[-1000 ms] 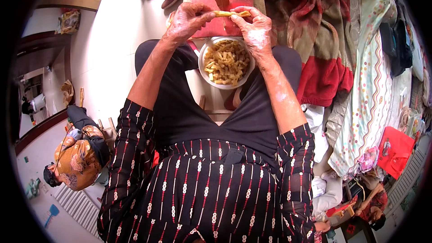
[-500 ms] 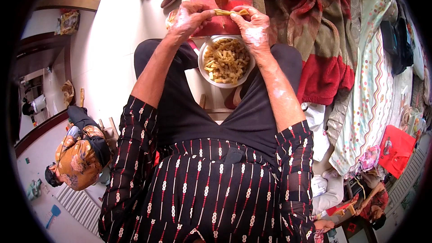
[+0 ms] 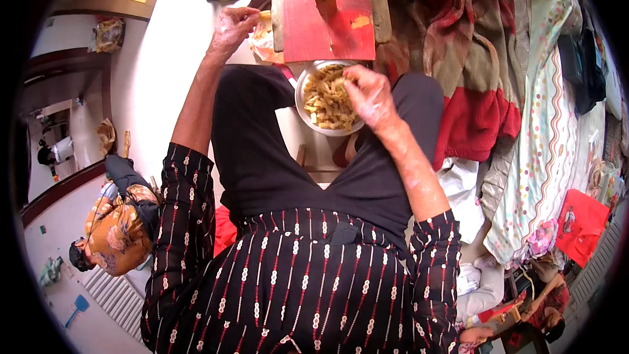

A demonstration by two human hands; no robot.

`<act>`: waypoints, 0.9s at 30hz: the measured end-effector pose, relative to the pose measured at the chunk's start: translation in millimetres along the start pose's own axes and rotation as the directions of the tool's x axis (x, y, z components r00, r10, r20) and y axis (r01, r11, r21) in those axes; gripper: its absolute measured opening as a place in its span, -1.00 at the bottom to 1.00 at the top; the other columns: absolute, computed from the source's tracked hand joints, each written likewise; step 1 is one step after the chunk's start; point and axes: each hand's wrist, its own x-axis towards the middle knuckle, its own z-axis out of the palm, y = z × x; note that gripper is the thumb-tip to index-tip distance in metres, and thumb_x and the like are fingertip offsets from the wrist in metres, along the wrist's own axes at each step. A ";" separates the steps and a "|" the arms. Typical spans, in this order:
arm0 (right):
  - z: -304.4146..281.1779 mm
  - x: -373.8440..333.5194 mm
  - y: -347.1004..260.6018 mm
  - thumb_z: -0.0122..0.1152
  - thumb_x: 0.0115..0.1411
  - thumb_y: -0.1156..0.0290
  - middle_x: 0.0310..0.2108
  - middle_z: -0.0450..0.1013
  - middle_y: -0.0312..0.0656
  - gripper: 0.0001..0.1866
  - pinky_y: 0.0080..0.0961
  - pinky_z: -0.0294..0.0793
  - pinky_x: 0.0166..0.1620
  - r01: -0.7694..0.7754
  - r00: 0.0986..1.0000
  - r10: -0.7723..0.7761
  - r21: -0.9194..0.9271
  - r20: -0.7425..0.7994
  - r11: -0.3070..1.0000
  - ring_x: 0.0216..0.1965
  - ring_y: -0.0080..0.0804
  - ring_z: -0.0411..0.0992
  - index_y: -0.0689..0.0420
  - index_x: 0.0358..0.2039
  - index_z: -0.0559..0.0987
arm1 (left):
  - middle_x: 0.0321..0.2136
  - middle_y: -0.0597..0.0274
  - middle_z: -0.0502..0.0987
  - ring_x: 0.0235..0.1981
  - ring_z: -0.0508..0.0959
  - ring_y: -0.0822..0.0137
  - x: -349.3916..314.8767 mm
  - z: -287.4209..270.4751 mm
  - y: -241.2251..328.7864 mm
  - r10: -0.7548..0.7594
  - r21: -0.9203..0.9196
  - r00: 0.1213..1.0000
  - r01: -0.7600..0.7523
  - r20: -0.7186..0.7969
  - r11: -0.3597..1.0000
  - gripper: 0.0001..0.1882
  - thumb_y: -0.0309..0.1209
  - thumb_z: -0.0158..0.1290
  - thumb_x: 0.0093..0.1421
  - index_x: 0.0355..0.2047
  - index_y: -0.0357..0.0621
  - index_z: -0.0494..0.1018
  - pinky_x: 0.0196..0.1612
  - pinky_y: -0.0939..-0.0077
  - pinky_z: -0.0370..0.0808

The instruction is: The person prepares and knots long strips of food material by hand, placing the finished items into a bowl.

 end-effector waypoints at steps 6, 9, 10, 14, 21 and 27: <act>31.7 -24.7 48.3 0.17 0.04 0.39 -0.05 0.39 0.11 -0.55 -0.24 0.35 0.08 0.234 0.915 -0.127 -0.245 0.383 0.941 0.02 0.03 0.34 0.28 -0.04 0.42 | -0.16 -0.14 0.45 -0.14 0.45 -0.05 17.0 -15.4 -79.2 0.376 0.481 0.923 -0.293 -0.082 0.826 -0.63 -0.54 -0.02 0.05 -0.08 -0.31 0.38 -0.09 0.16 0.41; 22.1 -27.6 40.2 0.15 0.05 0.37 -0.06 0.38 0.14 -0.54 -0.19 0.33 0.08 0.215 0.941 -0.117 -0.297 0.317 0.930 -0.01 0.06 0.33 0.27 -0.02 0.39 | 0.00 -0.22 0.33 -0.11 0.44 -0.07 -7.5 -24.5 -40.3 0.518 0.519 0.840 -0.374 -0.161 0.768 -0.52 -0.57 -0.09 0.13 0.11 -0.29 0.24 -0.05 0.18 0.40; 15.6 -27.1 34.7 0.15 0.06 0.38 -0.09 0.39 0.14 -0.57 -0.19 0.35 0.04 0.196 0.957 -0.123 -0.276 0.263 0.941 -0.04 0.07 0.35 0.27 -0.05 0.40 | 0.01 -0.20 0.33 -0.02 0.38 -0.10 -20.9 -28.5 -12.6 0.434 0.440 0.879 -0.317 -0.197 0.840 -0.49 -0.57 -0.07 0.12 0.12 -0.28 0.22 0.05 0.15 0.33; -9.2 -38.4 0.4 0.15 0.09 0.45 -0.25 0.47 0.09 -0.73 -0.27 0.44 -0.15 0.114 0.987 -0.103 -0.090 0.120 0.989 -0.20 0.02 0.45 0.27 -0.19 0.47 | 0.16 -0.13 0.22 0.20 0.21 -0.06 -119.8 -59.1 16.3 0.306 0.452 0.940 -0.210 -0.150 0.867 -0.49 -0.52 -0.06 0.21 0.18 -0.24 0.16 0.22 0.21 0.17; -21.7 -99.1 -27.2 0.14 0.13 0.52 -0.47 0.54 -0.06 -0.88 -0.51 0.51 -0.34 -0.128 0.990 0.137 0.238 -0.023 0.963 -0.43 -0.33 0.55 0.30 -0.34 0.56 | -0.06 -0.21 0.43 0.00 0.44 -0.04 -397.0 -66.5 -122.2 -0.299 0.276 0.932 0.348 -0.204 0.896 -0.53 -0.30 -0.04 0.24 0.08 -0.34 0.27 0.05 0.24 0.38; -21.0 -105.8 -19.1 0.14 0.15 0.51 -0.48 0.55 -0.13 -0.86 -0.60 0.50 -0.37 -0.152 0.982 0.180 0.340 -0.054 0.928 -0.46 -0.49 0.54 0.32 -0.33 0.56 | -0.22 -0.01 0.56 -0.12 0.55 0.16 -533.9 -39.4 -123.0 -0.821 0.391 0.502 0.722 0.273 0.571 -0.59 -0.28 0.03 0.14 -0.04 -0.24 0.42 -0.04 0.26 0.46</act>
